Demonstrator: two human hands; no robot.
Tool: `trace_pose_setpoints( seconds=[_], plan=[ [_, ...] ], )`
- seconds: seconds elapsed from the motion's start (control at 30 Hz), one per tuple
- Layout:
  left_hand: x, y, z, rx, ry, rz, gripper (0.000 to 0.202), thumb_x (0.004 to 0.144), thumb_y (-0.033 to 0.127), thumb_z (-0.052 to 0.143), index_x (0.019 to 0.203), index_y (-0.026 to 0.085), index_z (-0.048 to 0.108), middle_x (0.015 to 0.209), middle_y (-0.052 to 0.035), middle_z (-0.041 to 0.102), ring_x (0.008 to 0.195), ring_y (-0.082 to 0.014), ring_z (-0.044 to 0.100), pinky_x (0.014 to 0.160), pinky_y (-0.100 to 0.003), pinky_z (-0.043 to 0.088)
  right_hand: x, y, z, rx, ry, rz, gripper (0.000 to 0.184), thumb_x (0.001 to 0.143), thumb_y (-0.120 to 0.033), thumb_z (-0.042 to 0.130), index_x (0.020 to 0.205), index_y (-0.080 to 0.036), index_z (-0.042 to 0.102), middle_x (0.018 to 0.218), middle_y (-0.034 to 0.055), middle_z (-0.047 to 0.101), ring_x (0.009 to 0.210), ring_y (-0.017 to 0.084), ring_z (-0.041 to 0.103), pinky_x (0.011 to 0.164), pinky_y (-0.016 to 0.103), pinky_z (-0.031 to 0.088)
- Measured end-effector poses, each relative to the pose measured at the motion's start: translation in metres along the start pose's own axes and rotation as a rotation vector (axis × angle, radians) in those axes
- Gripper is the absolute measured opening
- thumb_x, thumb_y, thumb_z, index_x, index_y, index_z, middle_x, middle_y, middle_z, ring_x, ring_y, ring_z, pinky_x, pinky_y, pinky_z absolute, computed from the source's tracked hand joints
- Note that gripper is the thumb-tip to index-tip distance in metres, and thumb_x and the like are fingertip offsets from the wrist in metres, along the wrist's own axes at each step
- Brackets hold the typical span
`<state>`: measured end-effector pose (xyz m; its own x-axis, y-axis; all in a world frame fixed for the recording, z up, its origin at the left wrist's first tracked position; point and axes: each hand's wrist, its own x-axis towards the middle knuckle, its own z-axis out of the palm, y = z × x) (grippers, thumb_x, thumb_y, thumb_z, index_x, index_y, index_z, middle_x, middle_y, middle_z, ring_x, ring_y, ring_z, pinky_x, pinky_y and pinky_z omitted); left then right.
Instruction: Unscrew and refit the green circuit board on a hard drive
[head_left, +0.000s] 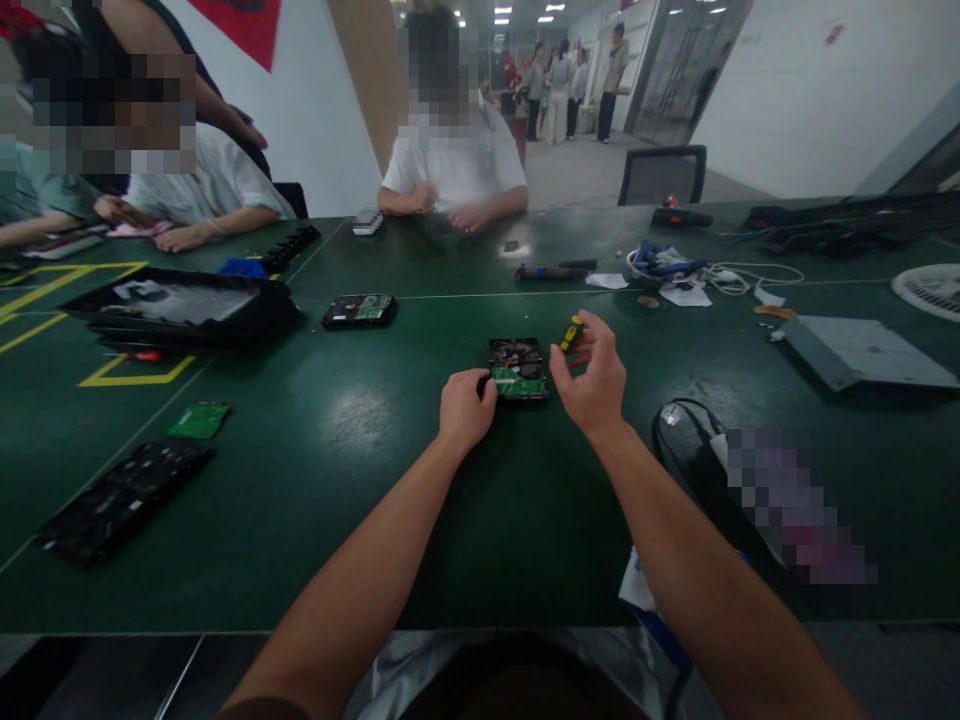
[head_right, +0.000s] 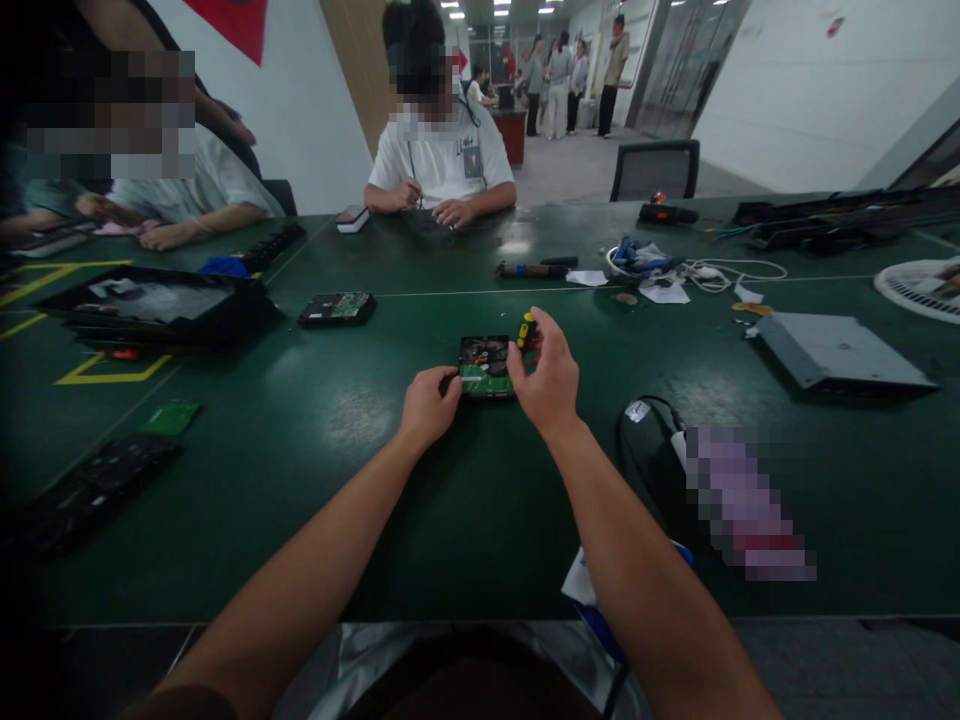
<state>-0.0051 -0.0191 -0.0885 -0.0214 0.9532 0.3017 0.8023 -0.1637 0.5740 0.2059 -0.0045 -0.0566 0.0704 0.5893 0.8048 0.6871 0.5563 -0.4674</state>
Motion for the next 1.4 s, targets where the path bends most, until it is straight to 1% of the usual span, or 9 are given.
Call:
trace_pose_setpoints(
  seconds=[0.1,0.23,0.43,0.57,0.67,0.9,1.1,1.3,1.4],
  plan=[
    [-0.0002,0.0007,-0.0007,-0.008,-0.012,-0.018,0.029,0.101,0.029,0.057,0.122,0.018,0.073,0.123,-0.011,0.076,0.121,-0.029,0.066,0.107,-0.045,0.052,0.0004,0.0006,-0.0007,-0.019,-0.008,0.001,0.063,0.094,-0.032,0.064,0.152,-0.03,0.041,0.125,0.0103,0.067,0.09,0.024,0.07,0.076,0.046,0.066],
    [-0.0001,0.0015,-0.0019,-0.008,-0.015,-0.019,0.028,0.101,0.029,0.058,0.122,0.019,0.073,0.124,-0.0111,0.076,0.121,-0.0295,0.066,0.108,-0.046,0.052,-0.0002,-0.0003,0.0004,0.022,-0.02,-0.011,0.063,0.096,-0.028,0.059,0.155,-0.03,0.037,0.13,0.0114,0.064,0.095,0.024,0.07,0.081,0.047,0.067],
    [0.0001,0.0,-0.0011,-0.012,-0.024,-0.024,0.029,0.101,0.03,0.057,0.124,0.018,0.073,0.125,-0.0109,0.076,0.122,-0.0293,0.066,0.108,-0.046,0.051,0.0004,-0.0037,-0.0007,0.013,0.009,0.009,0.061,0.094,-0.03,0.063,0.152,-0.03,0.042,0.129,0.0119,0.057,0.09,0.021,0.067,0.071,0.04,0.067],
    [0.0004,-0.0016,0.0012,0.005,0.006,-0.004,0.029,0.101,0.029,0.058,0.121,0.017,0.074,0.122,-0.0105,0.077,0.119,-0.028,0.066,0.108,-0.043,0.05,0.0005,-0.0039,-0.0012,0.025,-0.024,0.005,0.062,0.096,-0.027,0.057,0.154,-0.029,0.038,0.139,0.0139,0.054,0.097,0.022,0.068,0.079,0.042,0.067],
    [0.0005,-0.0027,0.0024,0.006,0.01,0.012,0.029,0.101,0.029,0.058,0.121,0.016,0.074,0.121,-0.0105,0.077,0.118,-0.0284,0.066,0.108,-0.043,0.051,-0.0008,-0.003,-0.0006,0.036,-0.043,0.021,0.063,0.096,-0.026,0.056,0.156,-0.029,0.036,0.141,0.0139,0.054,0.102,0.025,0.068,0.084,0.047,0.066],
    [0.0009,-0.0041,0.0027,-0.01,-0.004,-0.014,0.03,0.101,0.03,0.057,0.123,0.017,0.073,0.123,-0.0101,0.076,0.12,-0.0279,0.065,0.108,-0.043,0.051,-0.002,-0.0027,-0.0014,0.016,-0.045,0.08,0.067,0.096,-0.035,0.06,0.157,-0.028,0.035,0.142,0.0149,0.052,0.098,0.026,0.067,0.082,0.05,0.065],
    [0.0003,-0.0032,0.0018,-0.009,0.004,0.002,0.03,0.101,0.03,0.058,0.122,0.017,0.074,0.123,-0.01,0.076,0.12,-0.028,0.065,0.109,-0.043,0.05,-0.0019,-0.0064,-0.0029,0.002,-0.104,0.067,0.068,0.098,-0.03,0.054,0.161,-0.029,0.03,0.141,0.0134,0.054,0.103,0.025,0.068,0.088,0.049,0.065],
    [0.0002,-0.0051,0.0032,-0.003,0.007,-0.002,0.029,0.101,0.03,0.058,0.122,0.018,0.074,0.122,-0.0099,0.076,0.119,-0.0279,0.066,0.107,-0.042,0.051,-0.0014,-0.0066,-0.0019,-0.025,-0.077,0.106,0.068,0.095,-0.034,0.059,0.158,-0.026,0.034,0.141,0.0154,0.053,0.095,0.023,0.067,0.079,0.044,0.066],
    [0.0007,-0.0059,0.0038,-0.003,0.02,0.017,0.029,0.101,0.03,0.058,0.121,0.017,0.074,0.121,-0.0102,0.077,0.118,-0.028,0.066,0.106,-0.042,0.051,-0.0016,-0.0059,-0.0014,-0.014,-0.08,0.087,0.069,0.096,-0.032,0.058,0.159,-0.026,0.033,0.141,0.0149,0.054,0.097,0.023,0.067,0.078,0.042,0.066]
  ],
)
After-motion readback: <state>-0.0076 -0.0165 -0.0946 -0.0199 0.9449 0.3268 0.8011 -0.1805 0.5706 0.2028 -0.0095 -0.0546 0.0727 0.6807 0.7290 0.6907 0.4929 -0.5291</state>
